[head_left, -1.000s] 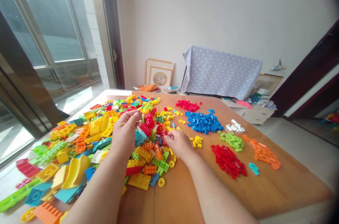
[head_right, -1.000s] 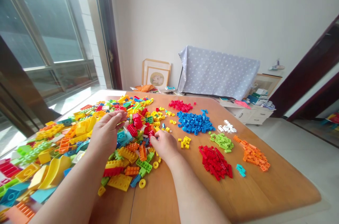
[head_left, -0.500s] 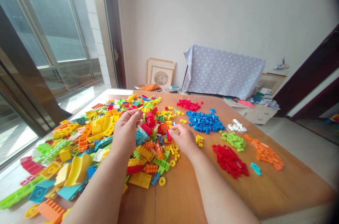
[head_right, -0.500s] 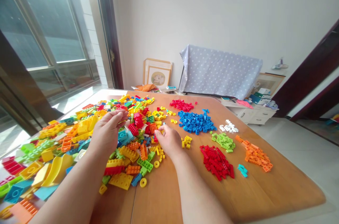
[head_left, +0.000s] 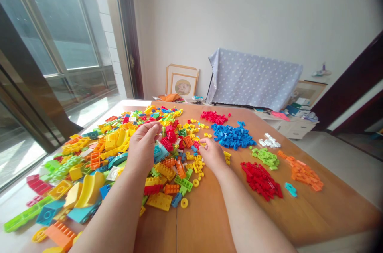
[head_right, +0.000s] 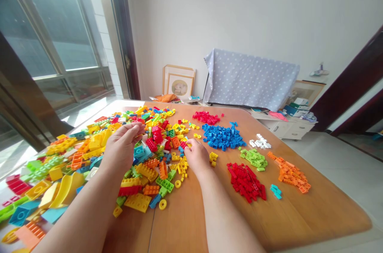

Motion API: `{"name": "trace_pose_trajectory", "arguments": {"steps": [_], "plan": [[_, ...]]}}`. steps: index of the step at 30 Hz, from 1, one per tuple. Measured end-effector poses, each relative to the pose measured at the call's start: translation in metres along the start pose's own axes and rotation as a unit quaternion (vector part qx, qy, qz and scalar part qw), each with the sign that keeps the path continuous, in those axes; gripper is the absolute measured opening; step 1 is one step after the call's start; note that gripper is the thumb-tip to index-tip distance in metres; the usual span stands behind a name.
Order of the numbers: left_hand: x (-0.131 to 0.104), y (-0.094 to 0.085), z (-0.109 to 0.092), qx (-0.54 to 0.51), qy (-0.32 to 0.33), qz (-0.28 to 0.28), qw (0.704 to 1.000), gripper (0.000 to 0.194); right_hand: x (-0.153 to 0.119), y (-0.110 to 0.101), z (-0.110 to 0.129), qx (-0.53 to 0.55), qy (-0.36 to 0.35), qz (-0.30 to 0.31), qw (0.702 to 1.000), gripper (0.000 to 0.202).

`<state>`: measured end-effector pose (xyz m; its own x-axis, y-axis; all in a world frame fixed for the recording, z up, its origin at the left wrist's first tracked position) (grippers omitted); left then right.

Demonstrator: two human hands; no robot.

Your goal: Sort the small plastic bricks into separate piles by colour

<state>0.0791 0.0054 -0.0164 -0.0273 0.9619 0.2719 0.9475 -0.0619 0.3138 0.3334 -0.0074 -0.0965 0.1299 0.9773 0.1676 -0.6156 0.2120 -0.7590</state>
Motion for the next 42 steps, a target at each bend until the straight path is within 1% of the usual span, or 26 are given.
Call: {"name": "trace_pose_trajectory", "arguments": {"steps": [6, 11, 17, 20, 23, 26, 29, 32, 35, 38, 42], "plan": [[0.000, -0.001, 0.000, 0.010, -0.002, -0.001, 1.000, 0.032, -0.004, -0.005, 0.009, 0.002, -0.032, 0.002, 0.999, 0.014], [0.001, -0.005, -0.004, -0.008, 0.017, -0.002, 1.000, 0.030, -0.007, -0.005, 0.011, -0.016, -0.024, 0.036, 0.999, 0.015], [0.006, -0.020, -0.012, -0.009, 0.036, -0.046, 0.998, 0.031, -0.013, -0.003, 0.019, -0.066, -0.020, 0.092, 0.993, 0.018], [0.009, -0.028, -0.017, -0.015, 0.047, -0.070, 0.996, 0.029, -0.013, -0.004, 0.020, -0.097, -0.017, 0.097, 0.990, 0.022], [0.011, -0.035, -0.020, -0.012, 0.057, -0.095, 0.994, 0.028, -0.014, -0.006, 0.022, -0.107, -0.023, 0.089, 0.990, 0.021], [0.013, -0.042, -0.021, -0.002, 0.062, -0.109, 0.992, 0.030, -0.020, -0.006, 0.032, -0.076, -0.055, 0.068, 0.993, 0.020], [0.014, -0.050, -0.021, 0.005, 0.063, -0.130, 0.990, 0.031, -0.035, -0.001, 0.054, -0.035, -0.115, 0.060, 0.991, 0.020], [0.015, -0.056, -0.021, 0.009, 0.052, -0.162, 0.985, 0.031, -0.054, 0.009, 0.080, -0.018, -0.194, 0.076, 0.978, 0.023], [0.014, -0.057, -0.021, 0.021, 0.040, -0.172, 0.984, 0.032, -0.066, 0.019, 0.100, -0.050, -0.253, 0.092, 0.962, 0.026], [0.014, -0.054, -0.019, 0.038, 0.029, -0.161, 0.986, 0.032, -0.066, 0.024, 0.106, -0.093, -0.255, 0.089, 0.958, 0.023], [0.014, -0.048, -0.015, 0.031, 0.013, -0.140, 0.990, 0.031, -0.054, 0.025, 0.095, -0.118, -0.211, 0.063, 0.968, 0.021]]}}
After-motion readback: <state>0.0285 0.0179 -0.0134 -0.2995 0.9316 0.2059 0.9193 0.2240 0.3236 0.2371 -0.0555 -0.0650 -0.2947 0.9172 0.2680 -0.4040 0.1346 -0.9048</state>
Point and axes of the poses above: each hand's wrist, its own x-axis towards the middle knuckle, its own y-axis out of the palm, z = x × y, the point moved 2 cm from there along x, towards the middle knuckle, and after that the axes turned 11 degrees about z, right-handed, at the moved point
